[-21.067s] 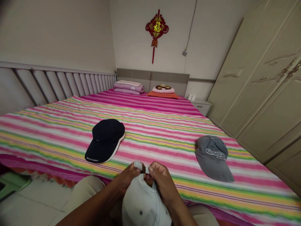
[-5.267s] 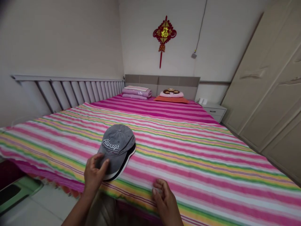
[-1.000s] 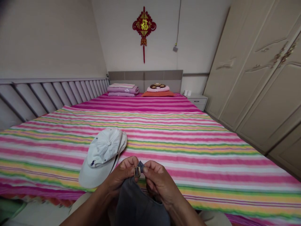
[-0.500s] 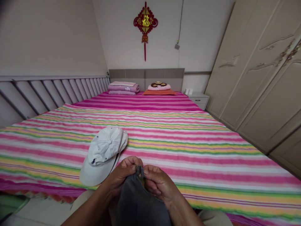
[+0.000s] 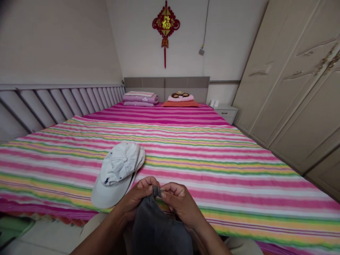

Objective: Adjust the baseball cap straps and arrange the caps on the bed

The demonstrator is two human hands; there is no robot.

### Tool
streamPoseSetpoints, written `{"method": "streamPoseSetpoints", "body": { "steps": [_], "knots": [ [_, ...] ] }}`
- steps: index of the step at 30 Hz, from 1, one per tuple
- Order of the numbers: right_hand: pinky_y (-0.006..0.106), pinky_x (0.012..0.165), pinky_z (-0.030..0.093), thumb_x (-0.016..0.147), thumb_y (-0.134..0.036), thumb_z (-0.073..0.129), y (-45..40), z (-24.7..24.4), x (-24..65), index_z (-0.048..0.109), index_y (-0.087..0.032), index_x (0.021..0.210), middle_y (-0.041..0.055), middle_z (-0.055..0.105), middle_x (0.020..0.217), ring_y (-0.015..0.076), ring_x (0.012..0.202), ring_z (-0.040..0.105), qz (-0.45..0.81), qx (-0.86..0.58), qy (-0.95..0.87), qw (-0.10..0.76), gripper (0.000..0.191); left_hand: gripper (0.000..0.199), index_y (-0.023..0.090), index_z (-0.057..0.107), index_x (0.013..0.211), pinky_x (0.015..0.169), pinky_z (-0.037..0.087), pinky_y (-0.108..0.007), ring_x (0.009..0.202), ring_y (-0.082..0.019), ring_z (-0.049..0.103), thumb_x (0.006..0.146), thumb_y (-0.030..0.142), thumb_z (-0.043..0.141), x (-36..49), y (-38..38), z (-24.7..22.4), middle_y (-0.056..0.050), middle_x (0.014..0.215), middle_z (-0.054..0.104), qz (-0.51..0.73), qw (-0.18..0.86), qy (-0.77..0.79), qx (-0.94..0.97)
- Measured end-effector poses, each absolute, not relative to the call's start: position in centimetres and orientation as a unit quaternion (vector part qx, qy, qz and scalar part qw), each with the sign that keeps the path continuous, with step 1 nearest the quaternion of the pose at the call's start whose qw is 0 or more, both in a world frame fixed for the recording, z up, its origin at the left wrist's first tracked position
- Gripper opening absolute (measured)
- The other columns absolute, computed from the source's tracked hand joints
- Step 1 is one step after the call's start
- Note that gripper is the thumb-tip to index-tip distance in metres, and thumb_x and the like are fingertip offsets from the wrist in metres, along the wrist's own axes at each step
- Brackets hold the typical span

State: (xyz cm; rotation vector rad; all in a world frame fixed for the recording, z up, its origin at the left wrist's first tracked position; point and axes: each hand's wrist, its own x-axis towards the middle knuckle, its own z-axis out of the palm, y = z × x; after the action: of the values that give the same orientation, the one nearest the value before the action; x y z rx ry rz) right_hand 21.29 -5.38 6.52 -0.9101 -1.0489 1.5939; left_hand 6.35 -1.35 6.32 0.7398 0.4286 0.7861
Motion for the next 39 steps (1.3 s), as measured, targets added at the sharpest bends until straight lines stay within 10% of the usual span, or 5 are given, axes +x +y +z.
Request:
{"method": "streamPoseSetpoints", "body": {
  "steps": [24, 39],
  "knots": [
    [0.017, 0.035, 0.014, 0.068, -0.036, 0.066, -5.7, 6.0, 20.4, 0.050, -0.016, 0.067, -0.0095, 0.044, 0.041, 0.0008, 0.031, 0.019, 0.699, -0.327, -0.377, 0.512, 0.026, 0.023, 0.013, 0.054, 0.073, 0.049, 0.038, -0.019, 0.049, -0.009, 0.055, 0.061, 0.021, 0.072, 6.7, -1.9, 4.6, -0.001, 0.059, 0.060, 0.380, 0.813, 0.230, 0.376],
    [0.021, 0.046, 0.034, 0.074, -0.038, 0.059, -5.7, 6.1, 21.0, 0.051, -0.019, 0.095, -0.0030, 0.051, 0.064, 0.0095, 0.052, 0.046, 0.541, -0.423, -0.500, 0.528, 0.029, 0.026, 0.011, 0.065, 0.085, 0.052, 0.041, -0.019, 0.052, -0.009, 0.056, 0.061, 0.020, 0.071, 6.6, -1.4, 4.4, -0.003, 0.060, 0.062, 0.353, 0.836, 0.209, 0.364]
  ]
}}
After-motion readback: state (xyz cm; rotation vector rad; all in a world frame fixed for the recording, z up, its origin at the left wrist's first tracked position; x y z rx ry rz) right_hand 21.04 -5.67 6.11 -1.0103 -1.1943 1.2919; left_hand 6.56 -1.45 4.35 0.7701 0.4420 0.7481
